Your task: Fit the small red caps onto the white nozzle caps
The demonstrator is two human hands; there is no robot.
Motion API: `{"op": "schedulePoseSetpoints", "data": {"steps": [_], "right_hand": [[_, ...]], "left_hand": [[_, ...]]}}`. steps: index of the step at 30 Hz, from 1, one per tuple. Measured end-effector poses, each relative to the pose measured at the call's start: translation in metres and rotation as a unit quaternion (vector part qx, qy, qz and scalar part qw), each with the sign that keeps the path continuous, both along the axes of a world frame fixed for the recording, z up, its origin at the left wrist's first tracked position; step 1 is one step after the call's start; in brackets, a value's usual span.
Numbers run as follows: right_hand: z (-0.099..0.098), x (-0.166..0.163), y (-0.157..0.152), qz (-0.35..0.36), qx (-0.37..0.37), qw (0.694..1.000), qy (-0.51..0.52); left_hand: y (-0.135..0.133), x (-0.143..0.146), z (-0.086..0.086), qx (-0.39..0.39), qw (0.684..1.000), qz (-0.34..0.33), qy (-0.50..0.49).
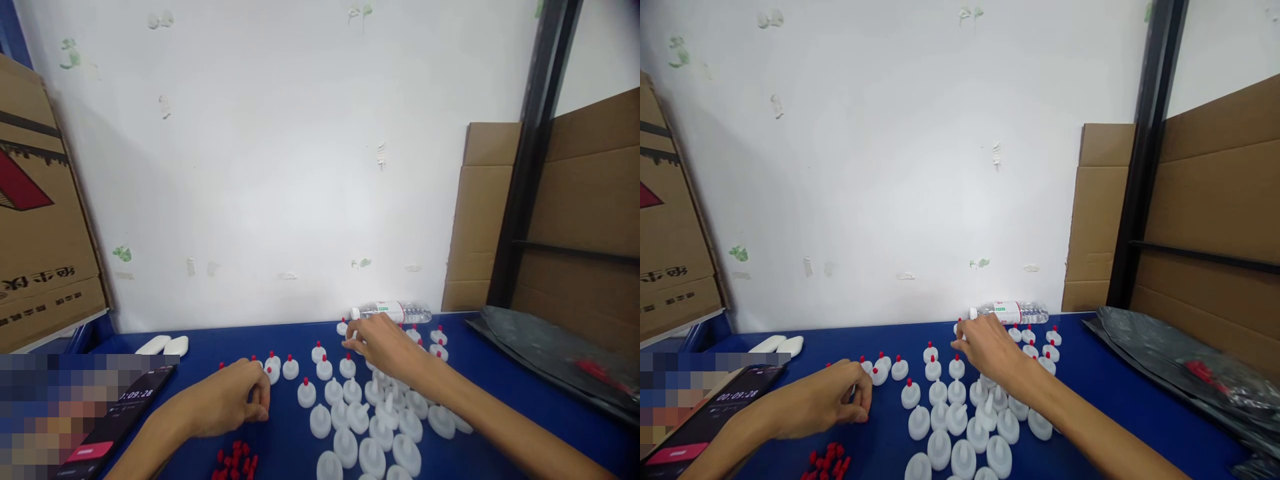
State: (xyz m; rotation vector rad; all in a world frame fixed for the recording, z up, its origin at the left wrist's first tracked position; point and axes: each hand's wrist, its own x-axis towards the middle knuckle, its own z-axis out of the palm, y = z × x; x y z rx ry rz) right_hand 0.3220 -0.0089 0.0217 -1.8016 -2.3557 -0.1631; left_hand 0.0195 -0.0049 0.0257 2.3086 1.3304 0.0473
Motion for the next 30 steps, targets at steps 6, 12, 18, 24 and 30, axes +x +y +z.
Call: {"op": "schedulePoseSetpoints", "data": {"steps": [6,12,18,24,30], "right_hand": [[0.014,0.012,0.000,-0.110,-0.074,0.988,-0.080],[0.002,0.005,-0.001,-0.118,-0.129,0.980,-0.098],[-0.005,0.010,0.001,-0.085,-0.070,0.993,-0.053],[0.008,-0.011,-0.019,0.034,0.044,0.998,0.023],[0.007,-0.034,-0.038,0.163,0.115,0.979,0.038]], "left_hand": [[-0.005,0.008,-0.002,0.102,0.994,-0.019,-0.023],[-0.006,0.025,-0.002,0.150,0.987,0.009,-0.061],[-0.007,0.034,-0.004,0.232,0.966,-0.009,-0.111],[-0.013,0.041,-0.008,0.282,0.923,-0.020,-0.261],[-0.015,0.044,-0.008,0.211,0.907,0.062,-0.359]]}}
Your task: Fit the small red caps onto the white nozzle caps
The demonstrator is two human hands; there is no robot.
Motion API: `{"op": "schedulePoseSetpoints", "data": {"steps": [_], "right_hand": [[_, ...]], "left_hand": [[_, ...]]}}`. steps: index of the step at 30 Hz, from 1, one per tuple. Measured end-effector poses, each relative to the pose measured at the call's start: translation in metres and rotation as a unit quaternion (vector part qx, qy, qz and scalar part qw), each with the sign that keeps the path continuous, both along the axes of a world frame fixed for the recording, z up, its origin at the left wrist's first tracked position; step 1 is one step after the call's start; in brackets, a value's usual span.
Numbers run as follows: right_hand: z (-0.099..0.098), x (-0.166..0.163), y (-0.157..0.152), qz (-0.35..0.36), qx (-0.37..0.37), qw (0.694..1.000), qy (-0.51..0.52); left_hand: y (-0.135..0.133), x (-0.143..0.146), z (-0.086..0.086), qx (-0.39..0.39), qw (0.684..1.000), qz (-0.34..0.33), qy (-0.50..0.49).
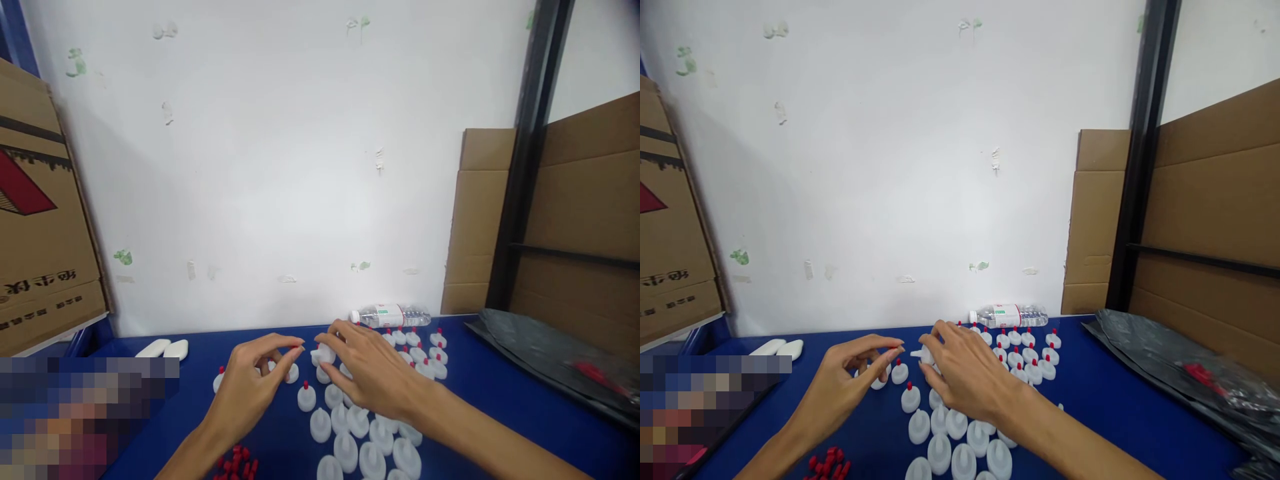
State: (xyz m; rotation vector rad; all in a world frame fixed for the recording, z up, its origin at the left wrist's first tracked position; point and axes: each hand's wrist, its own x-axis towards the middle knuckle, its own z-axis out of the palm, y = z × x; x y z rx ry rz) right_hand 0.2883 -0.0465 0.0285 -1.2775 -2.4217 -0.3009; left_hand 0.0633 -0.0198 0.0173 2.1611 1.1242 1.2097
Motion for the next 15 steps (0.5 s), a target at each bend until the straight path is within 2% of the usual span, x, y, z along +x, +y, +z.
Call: {"op": "schedulePoseSetpoints", "data": {"steps": [3,9,15], "right_hand": [[-0.0044,-0.0026,-0.0017,0.034,0.038,0.999,0.013],[-0.0051,-0.0039,-0.0033,0.040,0.067,0.997,0.025],[-0.0064,-0.0021,-0.0017,0.072,0.103,0.991,0.049]], "left_hand": [[0.0010,0.0000,-0.0018,-0.030,1.000,0.000,-0.003],[-0.0005,0.0035,-0.0014,-0.068,0.997,-0.029,0.009],[0.0029,0.0049,-0.0058,-0.044,0.998,-0.023,0.035]]}}
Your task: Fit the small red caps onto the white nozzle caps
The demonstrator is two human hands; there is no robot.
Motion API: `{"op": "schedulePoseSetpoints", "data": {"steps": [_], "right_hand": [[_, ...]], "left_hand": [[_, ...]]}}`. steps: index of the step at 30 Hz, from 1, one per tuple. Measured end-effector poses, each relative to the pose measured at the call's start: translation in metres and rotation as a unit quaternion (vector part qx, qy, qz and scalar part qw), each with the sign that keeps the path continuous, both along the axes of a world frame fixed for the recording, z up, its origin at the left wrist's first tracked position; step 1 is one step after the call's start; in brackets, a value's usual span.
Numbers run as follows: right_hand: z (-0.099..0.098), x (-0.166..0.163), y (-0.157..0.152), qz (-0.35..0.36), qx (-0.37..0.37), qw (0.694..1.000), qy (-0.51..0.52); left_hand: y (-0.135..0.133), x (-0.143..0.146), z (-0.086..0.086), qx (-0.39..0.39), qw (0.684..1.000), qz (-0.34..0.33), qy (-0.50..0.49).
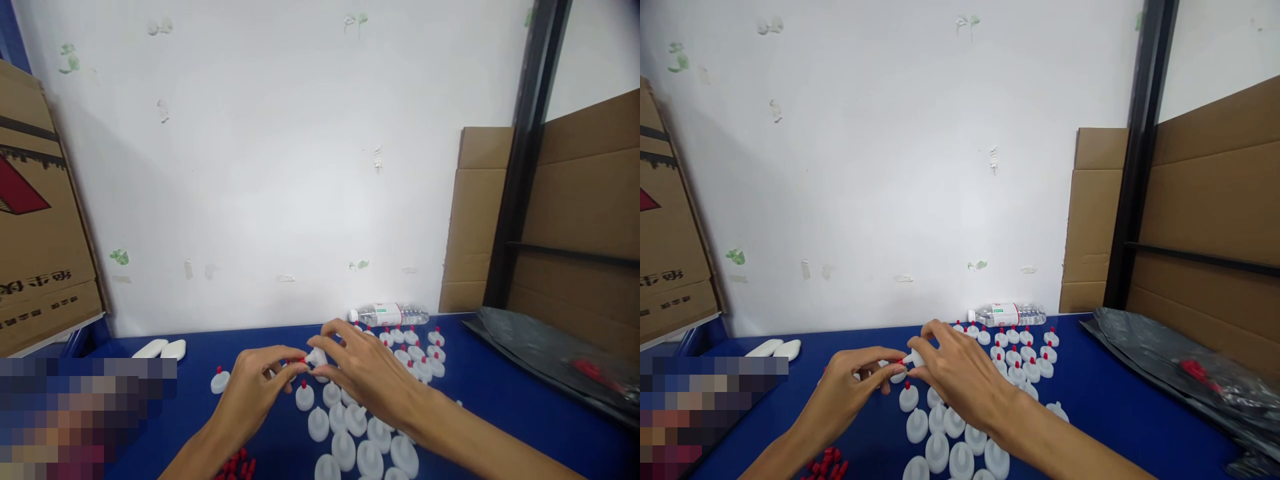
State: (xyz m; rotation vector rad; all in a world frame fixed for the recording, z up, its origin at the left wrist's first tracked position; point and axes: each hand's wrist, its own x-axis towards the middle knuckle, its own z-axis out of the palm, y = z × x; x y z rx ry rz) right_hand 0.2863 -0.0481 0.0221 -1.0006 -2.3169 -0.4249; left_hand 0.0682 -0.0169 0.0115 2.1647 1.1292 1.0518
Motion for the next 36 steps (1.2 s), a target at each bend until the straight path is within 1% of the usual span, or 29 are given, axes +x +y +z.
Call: {"op": "schedulePoseSetpoints", "data": {"steps": [4,7,8,10,12,14,17,19,21,24,26,28,29,31,33,35,36], "right_hand": [[-0.006,-0.002,0.000,0.052,0.042,0.997,0.027],[-0.010,-0.004,-0.002,0.103,0.048,0.993,0.029],[-0.011,-0.005,-0.002,0.116,0.053,0.991,0.033],[-0.011,-0.005,-0.003,0.129,0.074,0.988,0.049],[-0.011,-0.004,-0.003,0.136,0.093,0.984,0.065],[-0.012,-0.003,-0.003,0.143,0.095,0.982,0.075],[-0.015,-0.003,-0.002,0.153,0.092,0.980,0.085],[-0.017,-0.003,0.000,0.157,0.093,0.980,0.073],[-0.019,-0.004,0.002,0.143,0.082,0.986,0.041],[-0.015,-0.005,0.004,0.099,0.060,0.993,-0.012],[-0.010,-0.004,0.005,0.080,0.059,0.995,-0.026],[-0.003,-0.001,0.005,0.056,0.054,0.997,-0.021],[0.001,0.001,0.005,0.033,0.042,0.998,-0.017],[0.010,0.008,0.006,-0.020,0.010,1.000,-0.006],[0.017,0.015,0.008,-0.058,-0.020,0.998,-0.002],[0.022,0.022,0.012,-0.079,-0.039,0.996,-0.003],[0.024,0.025,0.015,-0.090,-0.049,0.995,-0.003]], "left_hand": [[0.004,-0.002,-0.006,0.044,0.997,-0.036,0.046],[0.002,0.000,-0.008,0.061,0.994,-0.064,0.063],[0.001,0.001,-0.008,0.050,0.995,-0.071,0.054],[-0.002,0.003,-0.008,0.004,0.995,-0.094,0.018],[-0.004,0.004,-0.008,-0.051,0.991,-0.122,-0.021],[-0.005,0.002,-0.006,-0.087,0.985,-0.141,-0.042],[-0.005,-0.004,-0.002,-0.119,0.981,-0.153,-0.030],[-0.005,-0.006,0.001,-0.132,0.980,-0.150,-0.010],[-0.007,-0.005,0.002,-0.143,0.979,-0.143,0.005],[-0.011,0.001,0.005,-0.152,0.978,-0.139,0.017],[-0.012,0.002,0.009,-0.129,0.983,-0.128,0.032],[-0.010,-0.004,0.017,-0.099,0.987,-0.101,0.076],[-0.007,-0.010,0.021,-0.094,0.986,-0.090,0.108],[-0.001,-0.027,0.029,-0.114,0.971,-0.093,0.187],[0.007,-0.046,0.034,-0.177,0.938,-0.136,0.264],[0.013,-0.059,0.037,-0.218,0.917,-0.153,0.298],[0.015,-0.063,0.036,-0.226,0.912,-0.155,0.305]]}}
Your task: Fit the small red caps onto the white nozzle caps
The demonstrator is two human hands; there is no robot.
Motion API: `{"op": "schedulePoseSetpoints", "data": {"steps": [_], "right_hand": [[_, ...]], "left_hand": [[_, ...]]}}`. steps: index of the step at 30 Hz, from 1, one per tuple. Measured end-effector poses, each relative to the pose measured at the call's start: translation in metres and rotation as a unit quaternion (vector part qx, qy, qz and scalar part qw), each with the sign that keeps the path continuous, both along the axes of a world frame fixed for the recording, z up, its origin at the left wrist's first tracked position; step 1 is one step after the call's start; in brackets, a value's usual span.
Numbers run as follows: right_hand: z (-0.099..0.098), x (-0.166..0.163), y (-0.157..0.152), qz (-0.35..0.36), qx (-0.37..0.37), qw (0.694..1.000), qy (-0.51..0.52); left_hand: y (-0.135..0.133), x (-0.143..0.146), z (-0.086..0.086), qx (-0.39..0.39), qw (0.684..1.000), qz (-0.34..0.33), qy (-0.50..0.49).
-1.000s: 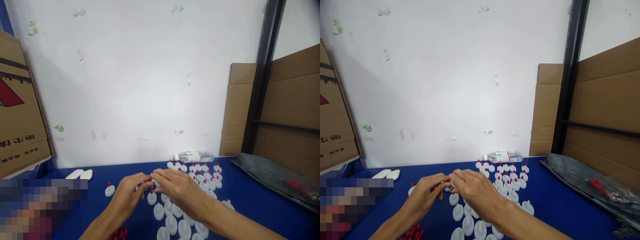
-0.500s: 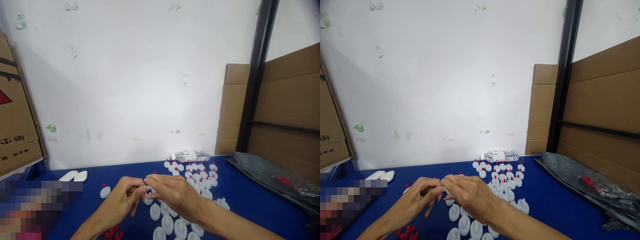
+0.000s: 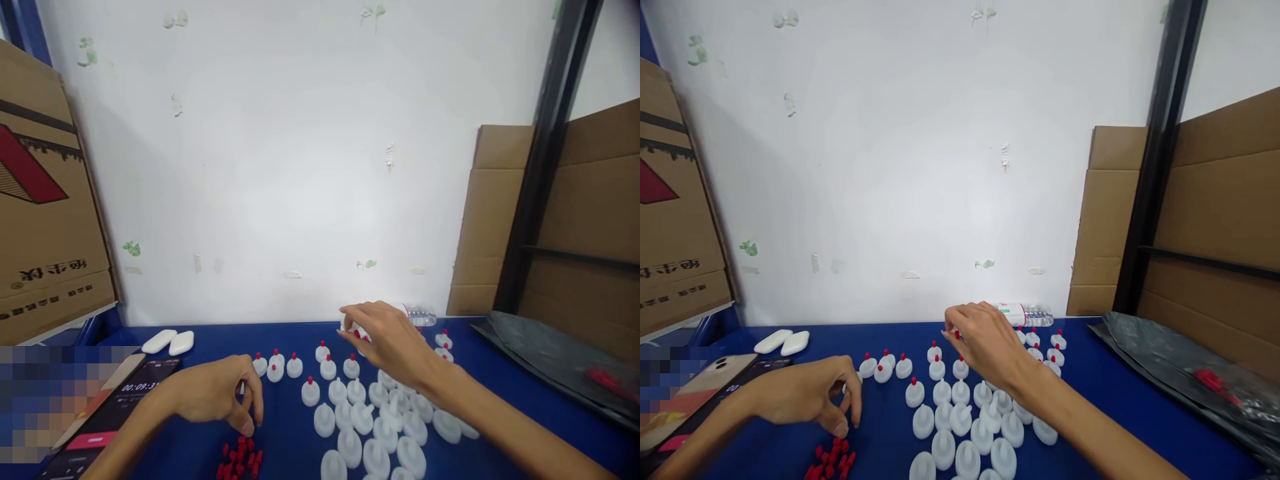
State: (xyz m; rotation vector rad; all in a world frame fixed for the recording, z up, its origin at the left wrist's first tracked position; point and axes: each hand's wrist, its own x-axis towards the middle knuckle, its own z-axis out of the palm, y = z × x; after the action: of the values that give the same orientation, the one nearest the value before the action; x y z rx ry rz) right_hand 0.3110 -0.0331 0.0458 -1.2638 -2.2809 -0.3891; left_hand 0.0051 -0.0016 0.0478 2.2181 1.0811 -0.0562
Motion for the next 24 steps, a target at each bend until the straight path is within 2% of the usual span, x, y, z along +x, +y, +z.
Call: {"op": "schedulePoseSetpoints", "data": {"steps": [5,10,13,17,24], "right_hand": [[-0.003,0.012,0.016,-0.053,-0.069,0.996,0.005],[-0.015,0.019,0.029,-0.052,-0.136,0.989,0.014],[-0.021,0.020,0.031,-0.045,-0.143,0.988,0.024],[-0.024,0.024,0.032,-0.072,-0.123,0.989,0.047],[-0.033,0.027,0.042,-0.103,-0.155,0.982,0.022]], "left_hand": [[0.002,0.002,-0.008,-0.011,1.000,0.007,0.025],[0.000,0.011,-0.017,-0.024,0.999,0.016,0.033],[0.002,0.012,-0.022,-0.021,0.999,0.020,0.021],[0.003,0.015,-0.027,0.002,1.000,0.025,0.015],[-0.003,0.019,-0.025,0.062,0.997,0.053,0.009]]}}
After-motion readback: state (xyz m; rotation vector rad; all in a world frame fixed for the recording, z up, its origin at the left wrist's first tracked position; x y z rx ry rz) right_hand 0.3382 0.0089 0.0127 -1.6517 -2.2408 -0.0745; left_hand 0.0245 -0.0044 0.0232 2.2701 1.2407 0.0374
